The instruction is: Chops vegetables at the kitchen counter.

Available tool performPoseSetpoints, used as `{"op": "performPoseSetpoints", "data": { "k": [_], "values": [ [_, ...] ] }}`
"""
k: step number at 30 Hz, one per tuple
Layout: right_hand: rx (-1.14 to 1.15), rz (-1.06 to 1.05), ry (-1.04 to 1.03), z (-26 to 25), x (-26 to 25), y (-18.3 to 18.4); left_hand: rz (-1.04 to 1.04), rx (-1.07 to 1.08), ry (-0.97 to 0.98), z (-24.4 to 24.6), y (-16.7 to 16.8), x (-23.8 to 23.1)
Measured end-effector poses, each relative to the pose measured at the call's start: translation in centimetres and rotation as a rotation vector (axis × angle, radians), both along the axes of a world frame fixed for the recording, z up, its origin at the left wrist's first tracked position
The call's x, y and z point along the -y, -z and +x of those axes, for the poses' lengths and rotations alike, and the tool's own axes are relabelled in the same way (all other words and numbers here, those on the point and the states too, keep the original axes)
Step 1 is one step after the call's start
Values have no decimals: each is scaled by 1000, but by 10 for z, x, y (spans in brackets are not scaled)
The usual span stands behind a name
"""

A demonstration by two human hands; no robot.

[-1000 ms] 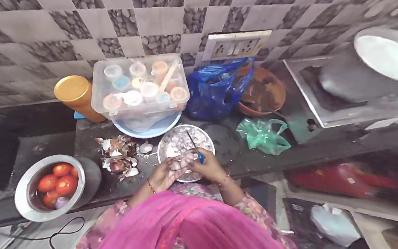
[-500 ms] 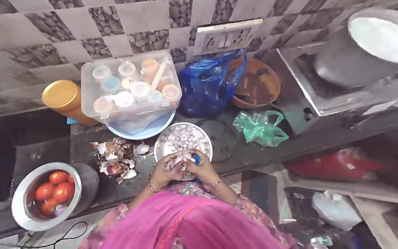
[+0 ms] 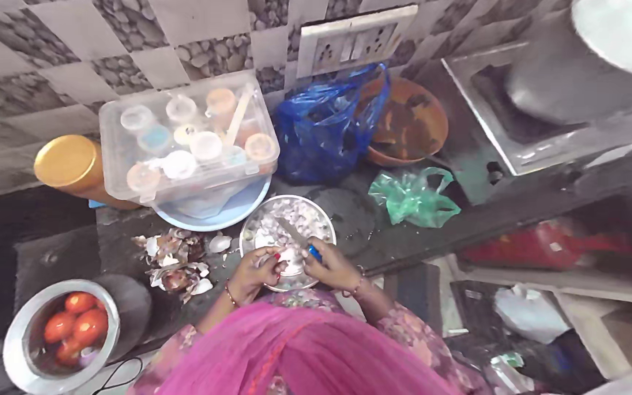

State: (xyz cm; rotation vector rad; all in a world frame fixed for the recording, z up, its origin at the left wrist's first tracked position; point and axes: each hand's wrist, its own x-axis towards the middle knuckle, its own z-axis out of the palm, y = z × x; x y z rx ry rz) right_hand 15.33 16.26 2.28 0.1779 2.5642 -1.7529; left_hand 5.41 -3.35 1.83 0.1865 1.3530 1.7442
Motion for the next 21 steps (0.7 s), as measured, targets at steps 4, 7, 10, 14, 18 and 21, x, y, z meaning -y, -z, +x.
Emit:
{"op": "performPoseSetpoints", "data": {
  "k": [4,7,10,14,18,21],
  "values": [
    [2,51,-35,-7,1,10,-4,3,54,-7,1,0],
    [-20,85,-49,-15,3,16,37,16,70,-12,5,-2],
    [-56,95,-52,-19,5,20,39,17,86,-16,7,-2],
    [-41,106,-54,-21,5,20,9,2,124,-21,8,-2],
    [-11,99,-55,-21,5,21,-6,49,137,-22,7,-5],
    [7,121,-57,-22,5,21,-20,75,152,-24,7,-7]
  ]
}}
